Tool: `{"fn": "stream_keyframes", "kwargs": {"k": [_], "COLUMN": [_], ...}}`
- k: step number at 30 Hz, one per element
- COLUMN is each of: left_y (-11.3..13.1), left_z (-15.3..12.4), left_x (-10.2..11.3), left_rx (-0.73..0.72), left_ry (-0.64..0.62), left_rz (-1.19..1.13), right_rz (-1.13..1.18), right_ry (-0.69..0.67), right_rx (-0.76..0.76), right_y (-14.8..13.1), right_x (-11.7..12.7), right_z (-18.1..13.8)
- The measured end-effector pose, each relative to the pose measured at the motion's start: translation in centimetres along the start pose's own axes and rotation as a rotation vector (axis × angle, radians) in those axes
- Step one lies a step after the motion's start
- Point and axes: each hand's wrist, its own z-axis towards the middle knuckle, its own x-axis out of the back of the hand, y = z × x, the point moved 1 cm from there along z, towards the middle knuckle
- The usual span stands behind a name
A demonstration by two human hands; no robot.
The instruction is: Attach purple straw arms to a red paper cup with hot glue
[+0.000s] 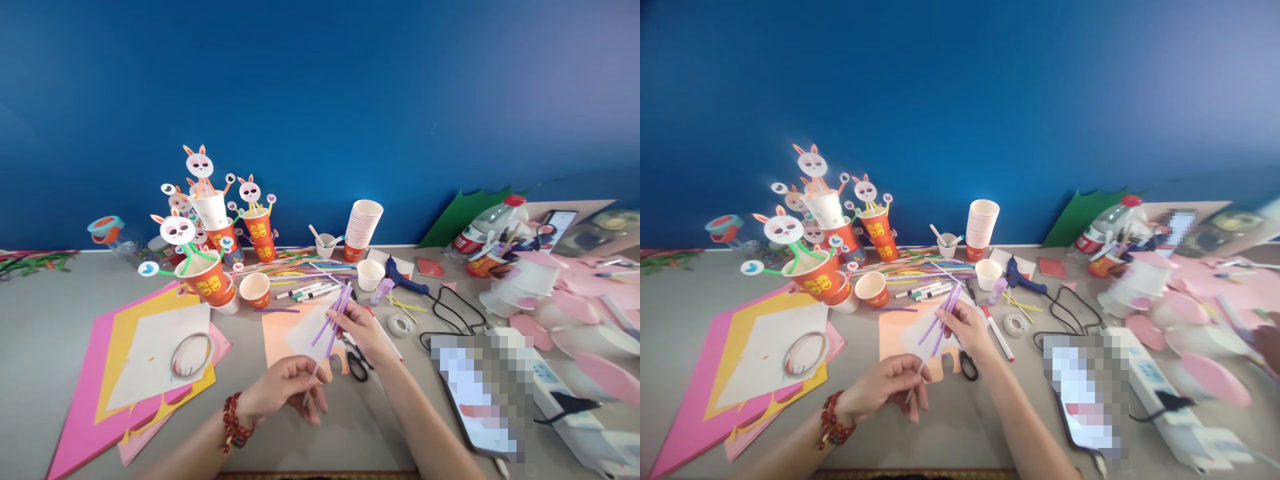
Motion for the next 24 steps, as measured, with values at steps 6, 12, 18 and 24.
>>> {"fn": "stream_keyframes", "kwargs": {"k": [6,12,18,24], "left_y": [-0.9,0.4,0.8,1.6], "left_z": [0.3,-0.3,0.5,-0.5], "left_x": [-0.1,0.0,0.0,1.0], "left_rx": [0.028,-0.108,-0.197,-0.319], "left_ry": [-0.025,0.088,0.109,0.262], "left_rz": [0.038,0.077,0.152,0.571], "right_rz": [0.022,0.018,0.021,0.045], "right_ry": [-0.053,-0.077,-0.098,-0.064], "right_rx": [0.023,0.037,0.014,-0.001], "right_y": [0.3,0.0,0.5,0.6], "right_x": [-0.4,-0.5,-0.9,-0.7], "right_z": [-0.1,-0.3,-0.5,-0.8]}}
